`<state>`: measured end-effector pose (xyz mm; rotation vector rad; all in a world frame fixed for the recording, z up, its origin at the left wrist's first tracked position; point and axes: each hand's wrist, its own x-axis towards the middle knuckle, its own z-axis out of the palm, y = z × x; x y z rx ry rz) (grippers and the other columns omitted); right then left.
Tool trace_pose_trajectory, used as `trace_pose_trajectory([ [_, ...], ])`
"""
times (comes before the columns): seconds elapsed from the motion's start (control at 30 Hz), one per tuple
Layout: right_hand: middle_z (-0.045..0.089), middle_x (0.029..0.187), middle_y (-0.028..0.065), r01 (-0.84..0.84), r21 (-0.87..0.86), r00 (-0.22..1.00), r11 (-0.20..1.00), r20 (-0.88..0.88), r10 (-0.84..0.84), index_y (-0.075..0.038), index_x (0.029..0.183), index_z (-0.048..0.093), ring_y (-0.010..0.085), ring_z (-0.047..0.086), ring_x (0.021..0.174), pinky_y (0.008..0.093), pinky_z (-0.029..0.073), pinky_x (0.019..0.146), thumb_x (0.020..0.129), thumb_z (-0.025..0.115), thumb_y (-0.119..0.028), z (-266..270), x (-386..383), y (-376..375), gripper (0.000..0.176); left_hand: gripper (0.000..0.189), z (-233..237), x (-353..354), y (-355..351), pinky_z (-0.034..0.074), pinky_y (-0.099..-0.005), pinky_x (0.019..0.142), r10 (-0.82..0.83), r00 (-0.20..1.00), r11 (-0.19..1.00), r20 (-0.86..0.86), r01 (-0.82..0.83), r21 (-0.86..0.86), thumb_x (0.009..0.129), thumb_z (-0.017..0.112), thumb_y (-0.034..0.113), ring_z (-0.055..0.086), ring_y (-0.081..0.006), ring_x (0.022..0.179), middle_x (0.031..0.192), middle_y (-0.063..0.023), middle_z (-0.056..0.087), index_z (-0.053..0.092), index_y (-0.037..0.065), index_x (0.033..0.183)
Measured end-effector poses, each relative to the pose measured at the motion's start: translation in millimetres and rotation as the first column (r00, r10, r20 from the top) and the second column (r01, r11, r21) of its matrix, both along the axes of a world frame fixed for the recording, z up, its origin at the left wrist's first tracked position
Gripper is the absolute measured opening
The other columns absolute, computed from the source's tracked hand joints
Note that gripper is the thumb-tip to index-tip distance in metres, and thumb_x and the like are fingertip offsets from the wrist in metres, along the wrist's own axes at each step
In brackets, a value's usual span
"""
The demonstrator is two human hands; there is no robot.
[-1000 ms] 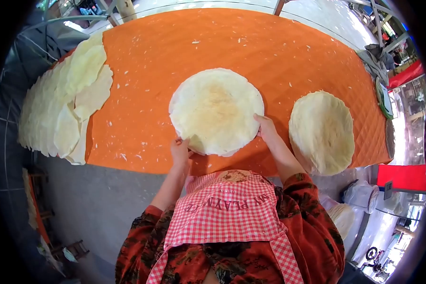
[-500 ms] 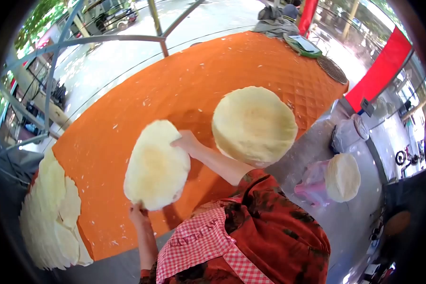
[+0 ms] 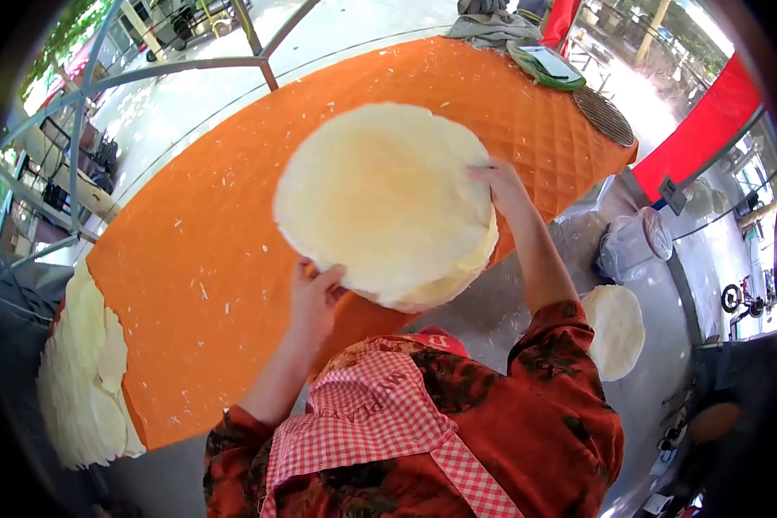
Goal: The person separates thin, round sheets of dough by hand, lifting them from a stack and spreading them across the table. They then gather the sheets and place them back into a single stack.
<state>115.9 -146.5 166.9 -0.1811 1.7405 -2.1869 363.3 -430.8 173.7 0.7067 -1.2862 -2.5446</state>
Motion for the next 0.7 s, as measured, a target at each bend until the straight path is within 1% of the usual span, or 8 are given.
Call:
trace_pose_trajectory([
  [0.07, 0.067, 0.090, 0.0099, 0.031, 0.264, 0.997, 0.964, 0.065, -0.050, 0.004, 0.102, 0.064, 0.0188, 0.066, 0.078, 0.0306, 0.053, 0.068, 0.075, 0.070, -0.006, -43.4, -11.1, 17.4, 0.029, 0.043, -57.6, -14.7, 12.3, 0.055, -0.0350, 0.071, -0.089, 0.985, 0.995, 0.146, 0.095, -0.035, 0.081, 0.061, -0.003, 0.062, -0.0217, 0.086, 0.105, -0.0125, 0.060, 0.042, 0.008, 0.118],
  [0.13, 0.066, 0.091, 0.0098, 0.038, 0.635, 0.987, 0.772, 0.099, -0.130, 0.004, 0.102, 0.063, 0.0194, 0.065, 0.080, 0.0321, 0.054, 0.070, 0.075, 0.070, -0.007, -70.7, -15.4, 27.1, 0.030, 0.041, -82.5, -21.2, 24.7, 0.056, -0.0343, 0.070, -0.107, 0.962, 0.990, 0.251, 0.127, -0.063, 0.081, 0.062, -0.003, 0.063, -0.0221, 0.086, 0.105, -0.0124, 0.060, 0.043, 0.007, 0.117],
  [0.43, 0.066, 0.083, 0.0097, 0.126, 0.266, 0.992, 0.956, -0.039, -0.119, 0.002, 0.092, 0.063, 0.0183, 0.063, 0.072, 0.0324, 0.051, 0.062, 0.068, 0.071, -0.007, -73.1, -46.4, 46.2, 0.027, 0.043, -40.5, -18.8, 56.1, 0.057, -0.0354, 0.073, -0.090, 0.935, 0.986, 0.344, 0.133, -0.104, 0.082, 0.064, 0.001, 0.062, -0.0243, 0.089, 0.105, -0.0136, 0.058, 0.041, 0.003, 0.118],
  [0.53, 0.065, 0.090, 0.0116, 0.123, 0.563, 0.970, 0.817, -0.243, 0.022, 0.003, 0.102, 0.061, 0.0261, 0.064, 0.081, 0.0354, 0.052, 0.071, 0.073, 0.068, -0.005, -119.7, -60.4, 54.0, 0.031, 0.034, -74.0, -9.6, 53.3, 0.056, -0.0322, 0.068, 0.046, 0.896, 0.983, 0.442, 0.037, -0.178, 0.082, 0.065, 0.004, 0.061, -0.0220, 0.092, 0.113, -0.0133, 0.056, 0.046, 0.003, 0.111],
  [0.57, 0.064, 0.096, 0.0144, 0.223, 0.685, 0.939, 0.693, -0.341, 0.035, 0.002, 0.105, 0.060, 0.0284, 0.063, 0.088, 0.0376, 0.051, 0.076, 0.073, 0.069, -0.008, -117.7, -60.9, 53.4, 0.035, 0.040, -61.1, -14.4, 56.4, 0.054, -0.0416, 0.079, 0.181, 0.827, 0.891, 0.532, 0.091, -0.444, 0.083, 0.066, 0.008, 0.056, -0.0302, 0.108, 0.126, -0.0191, 0.050, 0.047, 0.002, 0.118],
  [0.6, 0.063, 0.103, 0.0173, 0.332, 0.770, 0.899, 0.545, -0.434, 0.066, 0.001, 0.109, 0.059, 0.0308, 0.061, 0.096, 0.0398, 0.050, 0.081, 0.073, 0.070, -0.010, -116.0, -58.8, 52.4, 0.039, 0.045, -60.1, -18.0, 49.1, 0.050, -0.0456, 0.084, 0.273, 0.907, 0.627, 0.321, 0.086, -0.774, 0.083, 0.067, 0.010, 0.052, -0.0330, 0.113, 0.129, -0.0208, 0.047, 0.046, 0.002, 0.122],
  [0.67, 0.056, 0.119, 0.0207, 0.516, 0.788, 0.789, 0.335, -0.590, 0.171, -0.001, 0.118, 0.055, 0.0345, 0.052, 0.113, 0.0448, 0.044, 0.092, 0.075, 0.070, -0.016, -99.4, -40.1, 39.5, 0.048, 0.055, -65.6, -13.8, 36.7, 0.043, -0.0537, 0.094, 0.200, 0.975, -0.146, -0.092, -0.063, -0.987, 0.082, 0.067, 0.013, 0.044, -0.0385, 0.123, 0.135, -0.0242, 0.042, 0.043, 0.003, 0.130],
  [0.7, 0.051, 0.129, 0.0211, 0.592, 0.749, 0.717, 0.298, -0.658, 0.230, -0.002, 0.124, 0.052, 0.0358, 0.044, 0.123, 0.0475, 0.039, 0.098, 0.077, 0.069, -0.021, -75.0, -24.2, 29.4, 0.053, 0.065, -57.6, -17.7, 33.0, 0.028, -0.0612, 0.103, 0.095, 0.995, -0.073, 0.000, 0.007, -0.997, 0.084, 0.066, 0.027, 0.034, -0.0436, 0.132, 0.143, -0.0263, 0.035, 0.039, 0.008, 0.139],
])
